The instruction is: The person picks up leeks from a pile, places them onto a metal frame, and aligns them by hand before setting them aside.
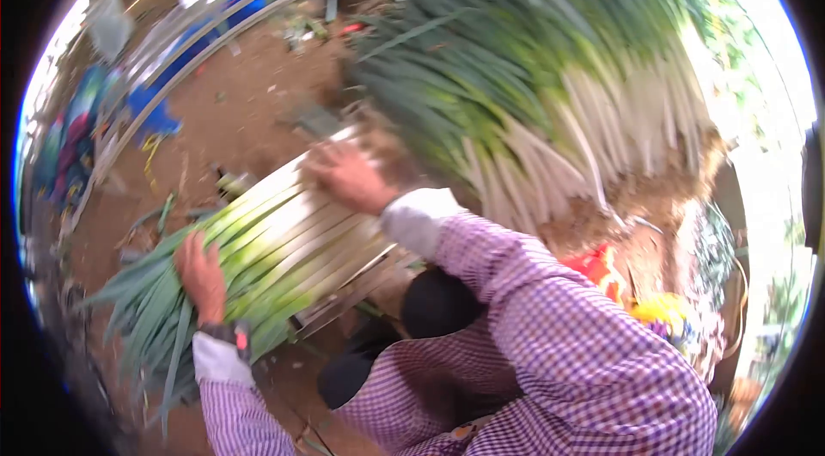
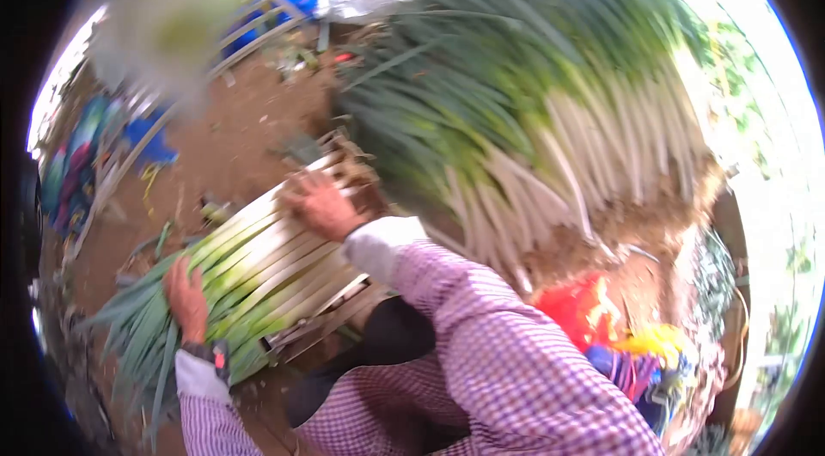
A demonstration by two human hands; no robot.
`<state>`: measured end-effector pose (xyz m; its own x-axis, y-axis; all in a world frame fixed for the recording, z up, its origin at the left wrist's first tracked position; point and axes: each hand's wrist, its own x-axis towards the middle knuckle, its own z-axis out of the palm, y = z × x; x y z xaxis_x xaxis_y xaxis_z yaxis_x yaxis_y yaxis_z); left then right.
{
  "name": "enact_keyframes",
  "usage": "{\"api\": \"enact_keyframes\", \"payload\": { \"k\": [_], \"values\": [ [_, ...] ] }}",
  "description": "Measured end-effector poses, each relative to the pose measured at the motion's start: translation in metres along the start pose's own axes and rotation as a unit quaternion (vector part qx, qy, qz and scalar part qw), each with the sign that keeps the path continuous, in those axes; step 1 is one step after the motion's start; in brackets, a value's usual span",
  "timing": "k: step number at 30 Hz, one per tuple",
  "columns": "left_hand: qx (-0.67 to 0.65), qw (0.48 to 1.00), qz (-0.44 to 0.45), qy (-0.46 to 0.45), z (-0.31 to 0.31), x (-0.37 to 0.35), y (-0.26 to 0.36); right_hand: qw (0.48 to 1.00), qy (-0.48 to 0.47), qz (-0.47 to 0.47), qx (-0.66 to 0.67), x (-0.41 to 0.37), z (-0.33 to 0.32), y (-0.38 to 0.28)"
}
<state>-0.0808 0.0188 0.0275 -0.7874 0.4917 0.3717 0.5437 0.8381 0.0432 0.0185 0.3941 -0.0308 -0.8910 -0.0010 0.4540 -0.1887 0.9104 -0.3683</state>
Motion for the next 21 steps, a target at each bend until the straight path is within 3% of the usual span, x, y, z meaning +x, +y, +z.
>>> {"api": "enact_keyframes", "payload": {
  "k": [3,6,9,12,15,21],
  "values": [
    [0.088,0.993,0.071,-0.02,-0.007,-0.008,0.0,1.0,-0.013,0.02,-0.013,-0.002,-0.001,-0.002],
    [0.177,0.979,0.054,-0.086,-0.021,-0.01,0.001,1.0,0.004,0.023,-0.008,-0.002,0.011,0.003],
    [0.186,0.966,-0.008,-0.178,-0.058,-0.004,0.008,1.0,0.001,0.021,0.006,-0.003,0.01,0.004],
    [0.189,0.962,-0.009,-0.195,-0.06,-0.012,-0.037,0.999,0.011,0.023,0.031,-0.002,0.01,0.003],
    [0.148,0.98,0.069,-0.114,-0.05,-0.026,-0.072,0.999,0.017,0.023,0.039,-0.003,0.006,0.002],
    [0.197,0.973,0.104,-0.052,-0.024,-0.034,-0.092,0.997,0.012,0.031,0.066,-0.001,-0.004,-0.002]
  ]
}}
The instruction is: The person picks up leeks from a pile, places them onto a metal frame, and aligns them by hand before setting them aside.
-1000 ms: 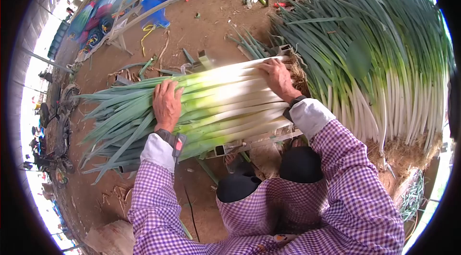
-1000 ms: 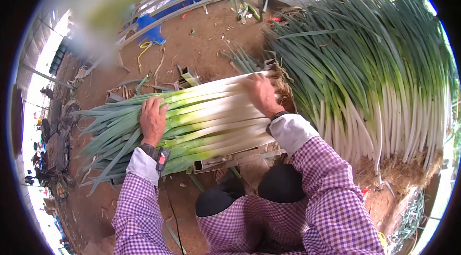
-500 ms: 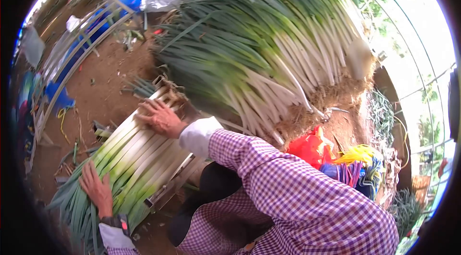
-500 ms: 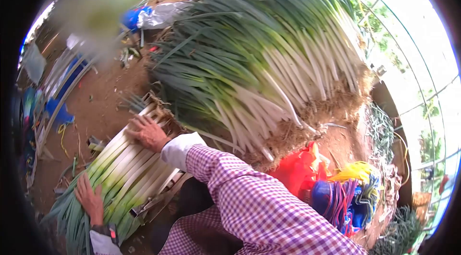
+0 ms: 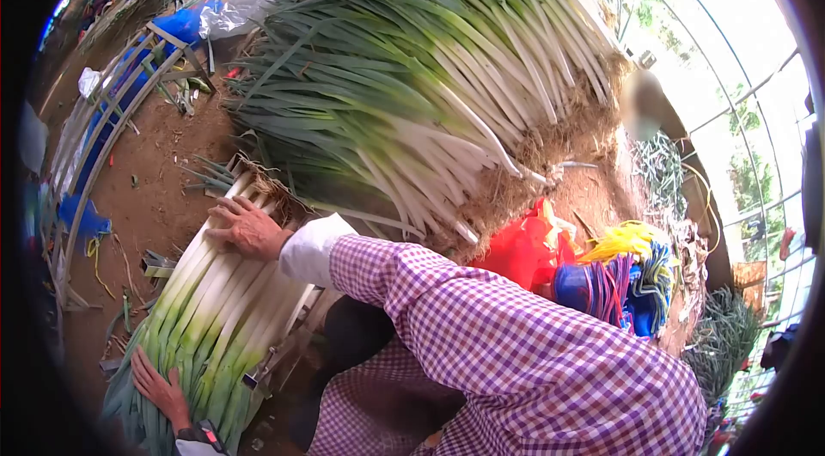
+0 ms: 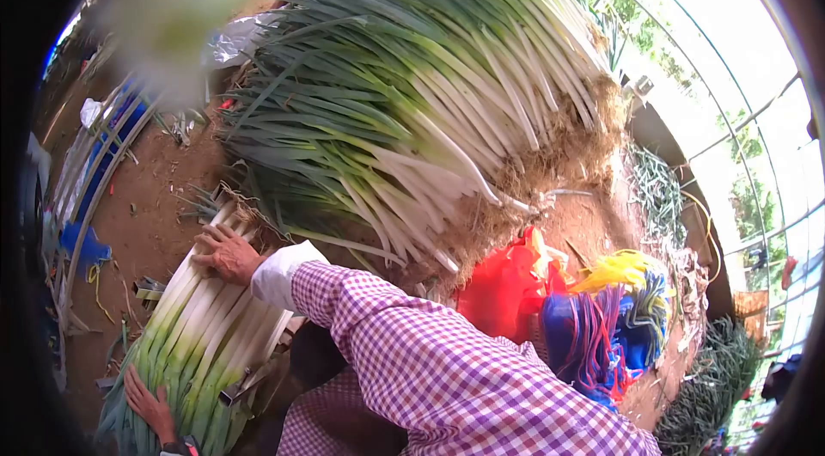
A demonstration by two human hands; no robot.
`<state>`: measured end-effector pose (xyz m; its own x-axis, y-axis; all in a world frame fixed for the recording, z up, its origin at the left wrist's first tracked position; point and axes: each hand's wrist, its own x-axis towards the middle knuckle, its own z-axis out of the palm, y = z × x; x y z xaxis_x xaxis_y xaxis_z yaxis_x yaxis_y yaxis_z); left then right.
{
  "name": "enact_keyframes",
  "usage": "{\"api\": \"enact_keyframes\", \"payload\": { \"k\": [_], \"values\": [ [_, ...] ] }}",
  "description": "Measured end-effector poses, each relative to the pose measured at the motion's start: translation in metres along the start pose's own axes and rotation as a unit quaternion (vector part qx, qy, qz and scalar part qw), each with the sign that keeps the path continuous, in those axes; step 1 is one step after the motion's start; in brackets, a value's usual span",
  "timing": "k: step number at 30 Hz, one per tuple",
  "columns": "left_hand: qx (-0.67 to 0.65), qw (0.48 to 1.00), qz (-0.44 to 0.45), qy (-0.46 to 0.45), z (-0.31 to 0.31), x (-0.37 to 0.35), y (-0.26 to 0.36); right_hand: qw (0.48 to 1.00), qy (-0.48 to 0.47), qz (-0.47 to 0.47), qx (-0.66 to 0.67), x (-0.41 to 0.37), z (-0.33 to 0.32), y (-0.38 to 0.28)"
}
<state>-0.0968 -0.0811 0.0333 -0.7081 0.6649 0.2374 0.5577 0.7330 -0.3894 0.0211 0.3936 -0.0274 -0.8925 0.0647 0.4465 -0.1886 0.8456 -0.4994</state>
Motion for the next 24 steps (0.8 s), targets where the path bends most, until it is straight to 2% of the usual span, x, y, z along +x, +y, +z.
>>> {"api": "enact_keyframes", "payload": {
  "k": [3,6,9,10,12,13,14,15,16,17,21,24],
  "values": [
    [0.002,1.0,-0.01,-0.015,-0.009,0.0,0.007,0.998,-0.049,0.02,0.044,0.001,-0.01,0.001],
    [0.007,0.999,-0.024,-0.039,-0.016,0.001,0.012,0.993,0.03,0.051,0.099,-0.023,-0.062,-0.001],
    [0.018,0.998,-0.029,-0.057,-0.013,0.003,0.009,0.982,0.108,0.12,0.099,-0.077,-0.161,0.012],
    [0.02,0.997,-0.032,-0.069,-0.013,0.004,0.009,0.984,0.135,0.108,0.051,-0.103,-0.187,0.037],
    [0.026,0.995,-0.037,-0.093,-0.016,0.005,0.008,0.957,0.197,0.197,-0.076,-0.166,-0.233,0.085],
    [0.031,0.993,-0.042,-0.104,-0.018,0.007,0.008,0.943,0.205,0.217,-0.15,-0.211,-0.241,0.142],
    [0.036,0.992,-0.048,-0.115,-0.019,0.009,0.008,0.908,0.176,0.332,-0.185,-0.24,-0.28,0.129],
    [0.041,0.99,-0.053,-0.127,-0.022,0.01,0.01,0.87,0.148,0.404,-0.242,-0.268,-0.307,0.124],
    [0.044,0.987,-0.058,-0.144,-0.025,0.012,0.011,0.853,0.127,0.431,-0.265,-0.297,-0.32,0.13],
    [0.047,0.984,-0.065,-0.161,-0.029,0.015,0.012,0.837,0.106,0.454,-0.288,-0.321,-0.326,0.139],
    [0.052,0.973,-0.098,-0.204,-0.05,0.022,0.019,0.83,0.001,0.486,-0.272,-0.372,-0.336,0.154],
    [-0.055,0.982,-0.118,-0.138,-0.071,0.035,0.04,0.819,-0.028,0.488,-0.301,-0.376,-0.329,0.168]
  ]
}}
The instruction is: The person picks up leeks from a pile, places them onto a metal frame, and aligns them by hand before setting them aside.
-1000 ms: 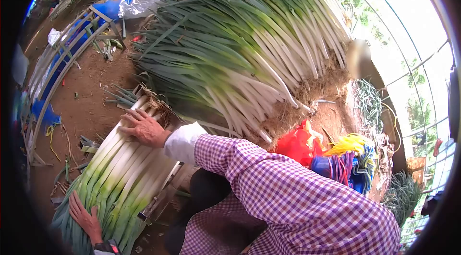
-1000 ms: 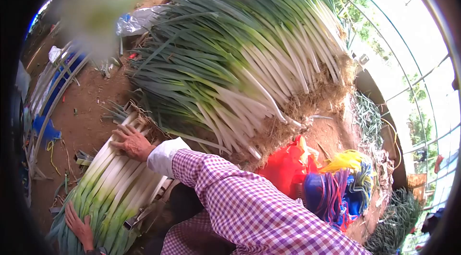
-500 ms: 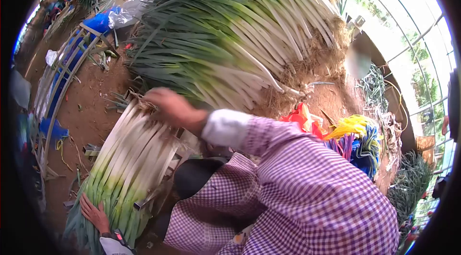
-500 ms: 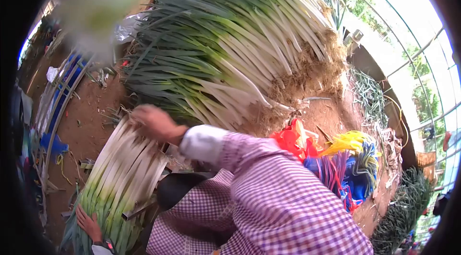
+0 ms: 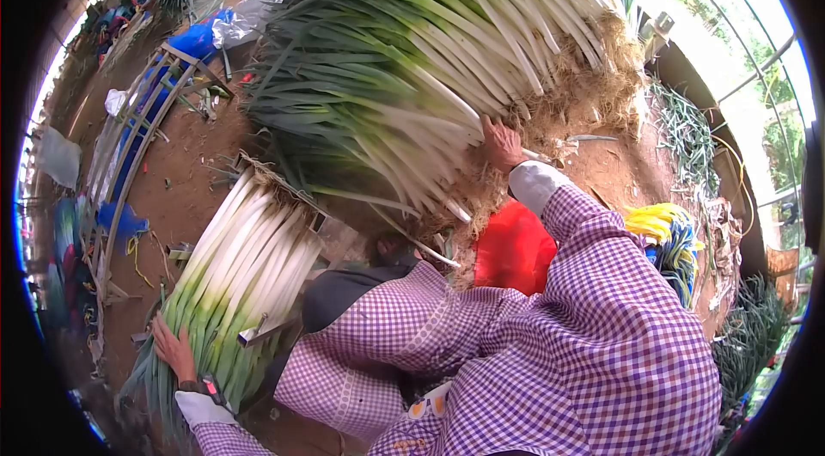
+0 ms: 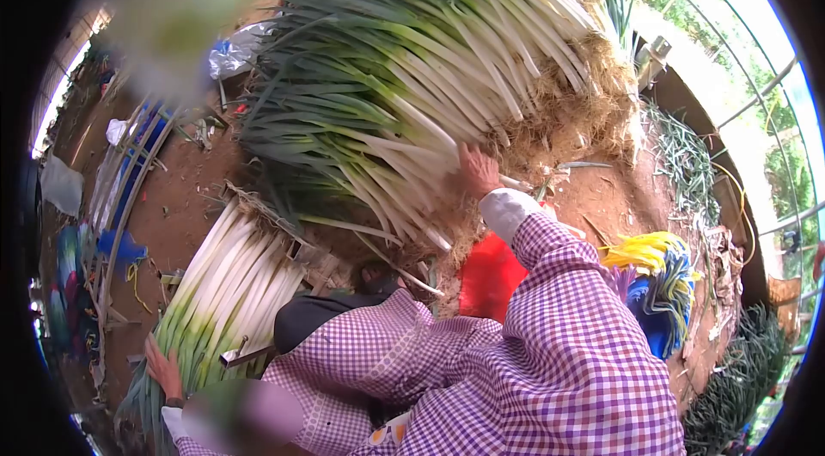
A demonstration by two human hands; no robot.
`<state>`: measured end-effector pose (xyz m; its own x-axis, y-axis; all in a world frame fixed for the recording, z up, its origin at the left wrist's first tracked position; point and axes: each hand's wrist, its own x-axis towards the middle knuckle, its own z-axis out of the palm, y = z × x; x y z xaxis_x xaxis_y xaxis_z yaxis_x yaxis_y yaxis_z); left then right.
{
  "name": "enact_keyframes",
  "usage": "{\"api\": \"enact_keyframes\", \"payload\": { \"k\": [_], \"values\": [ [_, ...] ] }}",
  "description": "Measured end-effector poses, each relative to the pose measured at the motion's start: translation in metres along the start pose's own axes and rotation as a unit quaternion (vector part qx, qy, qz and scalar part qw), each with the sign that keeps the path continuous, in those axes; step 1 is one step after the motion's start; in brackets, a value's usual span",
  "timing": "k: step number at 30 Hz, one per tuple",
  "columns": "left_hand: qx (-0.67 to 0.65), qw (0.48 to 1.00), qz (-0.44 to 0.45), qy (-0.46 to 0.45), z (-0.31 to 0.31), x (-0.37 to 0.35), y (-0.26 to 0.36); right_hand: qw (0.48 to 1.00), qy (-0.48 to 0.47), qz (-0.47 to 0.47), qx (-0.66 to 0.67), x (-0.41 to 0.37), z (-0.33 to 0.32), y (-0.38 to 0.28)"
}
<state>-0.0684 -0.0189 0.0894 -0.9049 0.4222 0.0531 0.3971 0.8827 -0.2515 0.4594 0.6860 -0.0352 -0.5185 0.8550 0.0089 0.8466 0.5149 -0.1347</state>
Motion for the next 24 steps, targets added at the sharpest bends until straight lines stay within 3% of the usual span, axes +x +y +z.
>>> {"api": "enact_keyframes", "payload": {
  "k": [3,6,10,12,13,14,15,16,17,19,21,22,23,24],
  "values": [
    [-0.166,0.978,0.103,0.078,-0.014,0.004,0.033,0.999,-0.017,-0.013,0.03,-0.005,-0.023,-0.007],
    [-0.299,0.934,0.171,0.09,-0.083,-0.015,0.123,0.996,-0.047,-0.071,0.011,0.002,-0.034,-0.002],
    [-0.485,0.856,0.173,0.054,-0.149,-0.038,0.252,0.992,-0.084,-0.095,-0.004,-0.001,-0.069,-0.018],
    [-0.672,0.73,0.117,-0.036,-0.164,-0.058,0.326,0.984,-0.163,-0.065,0.044,-0.015,-0.104,-0.036],
    [-0.704,0.697,0.12,-0.063,-0.187,-0.08,0.367,0.978,-0.175,-0.06,0.1,-0.02,-0.103,-0.037],
    [-0.771,0.608,0.128,-0.14,-0.177,-0.092,0.397,0.968,-0.191,-0.056,0.156,-0.026,-0.098,-0.037],
    [-0.796,0.552,0.103,-0.224,-0.181,-0.11,0.431,0.954,-0.207,-0.052,0.211,-0.036,-0.094,-0.039],
    [-0.847,0.442,-0.026,-0.294,-0.18,-0.132,0.47,0.93,-0.233,-0.014,0.282,-0.058,-0.112,-0.055],
    [-0.828,0.443,-0.069,-0.337,-0.16,-0.146,0.506,0.895,-0.289,-0.002,0.339,-0.073,-0.121,-0.066],
    [-0.809,0.357,-0.135,-0.446,-0.116,-0.162,0.558,0.858,-0.351,0.02,0.375,-0.102,-0.121,-0.083],
    [-0.834,0.315,-0.167,-0.42,-0.086,-0.171,0.594,0.825,-0.324,0.022,0.462,-0.137,-0.113,-0.1],
    [-0.832,0.383,-0.128,-0.38,-0.061,-0.174,0.603,0.815,-0.291,0.02,0.501,-0.152,-0.079,-0.099],
    [-0.829,0.37,-0.157,-0.388,-0.069,-0.182,0.596,0.794,-0.314,0.032,0.519,-0.157,-0.068,-0.097],
    [-0.821,0.389,-0.15,-0.39,-0.054,-0.183,0.596,0.772,-0.336,0.045,0.538,-0.163,-0.059,-0.095]
  ]
}}
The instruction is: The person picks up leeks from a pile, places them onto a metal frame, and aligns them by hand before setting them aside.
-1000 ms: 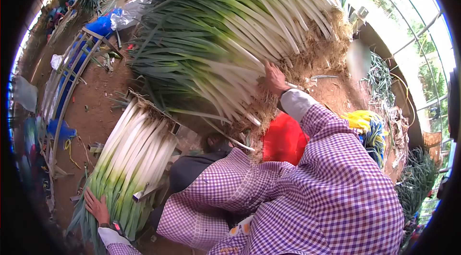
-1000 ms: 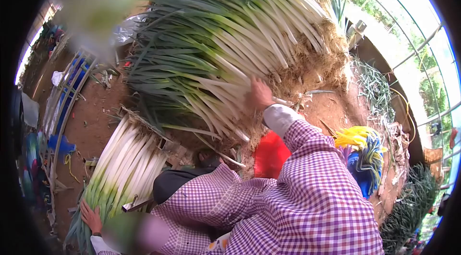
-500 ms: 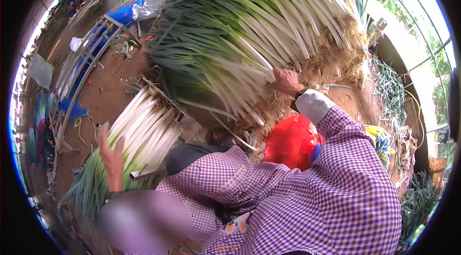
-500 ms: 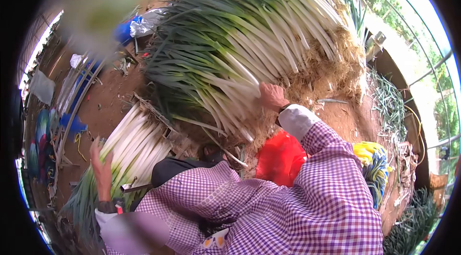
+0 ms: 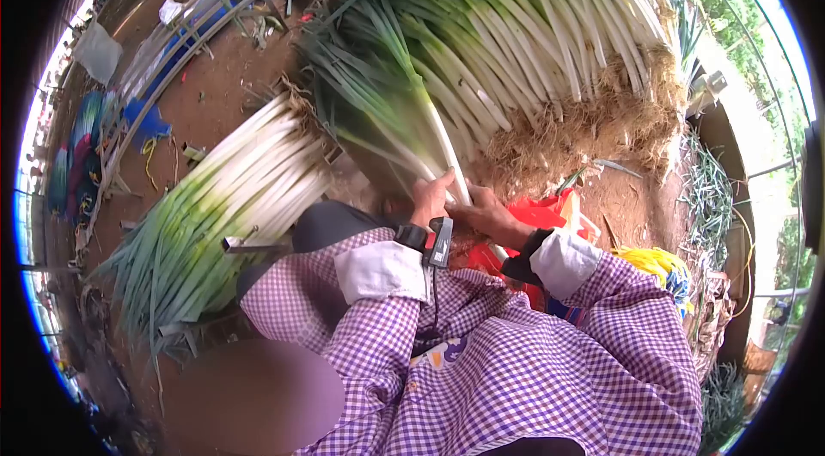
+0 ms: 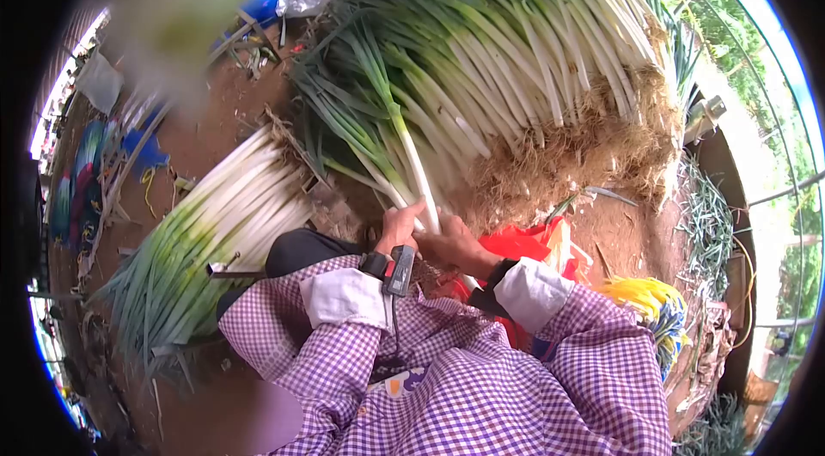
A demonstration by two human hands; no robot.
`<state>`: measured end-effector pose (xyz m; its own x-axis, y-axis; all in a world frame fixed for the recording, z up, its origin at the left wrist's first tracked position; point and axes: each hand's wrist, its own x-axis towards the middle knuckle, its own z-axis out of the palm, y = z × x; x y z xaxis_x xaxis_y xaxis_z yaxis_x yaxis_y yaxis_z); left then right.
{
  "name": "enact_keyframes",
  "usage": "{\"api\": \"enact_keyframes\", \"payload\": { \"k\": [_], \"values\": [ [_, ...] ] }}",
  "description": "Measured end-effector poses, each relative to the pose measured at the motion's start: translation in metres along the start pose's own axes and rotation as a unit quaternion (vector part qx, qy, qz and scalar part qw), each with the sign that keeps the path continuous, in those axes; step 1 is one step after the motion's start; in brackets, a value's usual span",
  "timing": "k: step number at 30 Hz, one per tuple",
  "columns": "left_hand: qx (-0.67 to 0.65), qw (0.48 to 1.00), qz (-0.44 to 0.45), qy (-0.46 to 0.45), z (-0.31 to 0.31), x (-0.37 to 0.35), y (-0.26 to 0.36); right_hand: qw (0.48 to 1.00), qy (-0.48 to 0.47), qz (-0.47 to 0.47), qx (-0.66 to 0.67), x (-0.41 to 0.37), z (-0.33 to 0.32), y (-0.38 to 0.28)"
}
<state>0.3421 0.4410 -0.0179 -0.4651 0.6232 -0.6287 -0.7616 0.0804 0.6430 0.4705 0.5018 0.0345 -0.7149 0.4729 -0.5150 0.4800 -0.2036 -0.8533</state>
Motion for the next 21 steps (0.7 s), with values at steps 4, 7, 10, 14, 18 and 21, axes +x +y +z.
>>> {"api": "enact_keyframes", "payload": {
  "k": [4,7,10,14,18,21],
  "values": [
    [0.042,0.999,-0.023,0.005,-0.02,0.001,0.007,0.993,-0.091,0.033,0.064,-0.013,-0.021,-0.006],
    [0.044,0.998,-0.054,-0.006,-0.067,0.063,-0.021,0.992,-0.089,0.094,0.009,-0.046,-0.033,-0.042],
    [0.033,0.997,-0.063,-0.02,-0.089,0.088,-0.027,0.984,-0.124,0.125,0.001,-0.057,-0.039,-0.037],
    [0.01,0.997,-0.065,-0.036,-0.094,0.095,-0.031,0.977,-0.11,0.159,0.094,-0.071,-0.032,-0.025],
    [0.007,0.998,-0.049,-0.037,-0.101,0.1,-0.039,0.988,-0.078,0.131,0.036,-0.062,-0.041,-0.023],
    [0.001,0.999,-0.042,-0.017,-0.092,0.083,-0.039,0.992,-0.053,0.108,0.027,-0.041,-0.058,-0.008]
  ]
}}
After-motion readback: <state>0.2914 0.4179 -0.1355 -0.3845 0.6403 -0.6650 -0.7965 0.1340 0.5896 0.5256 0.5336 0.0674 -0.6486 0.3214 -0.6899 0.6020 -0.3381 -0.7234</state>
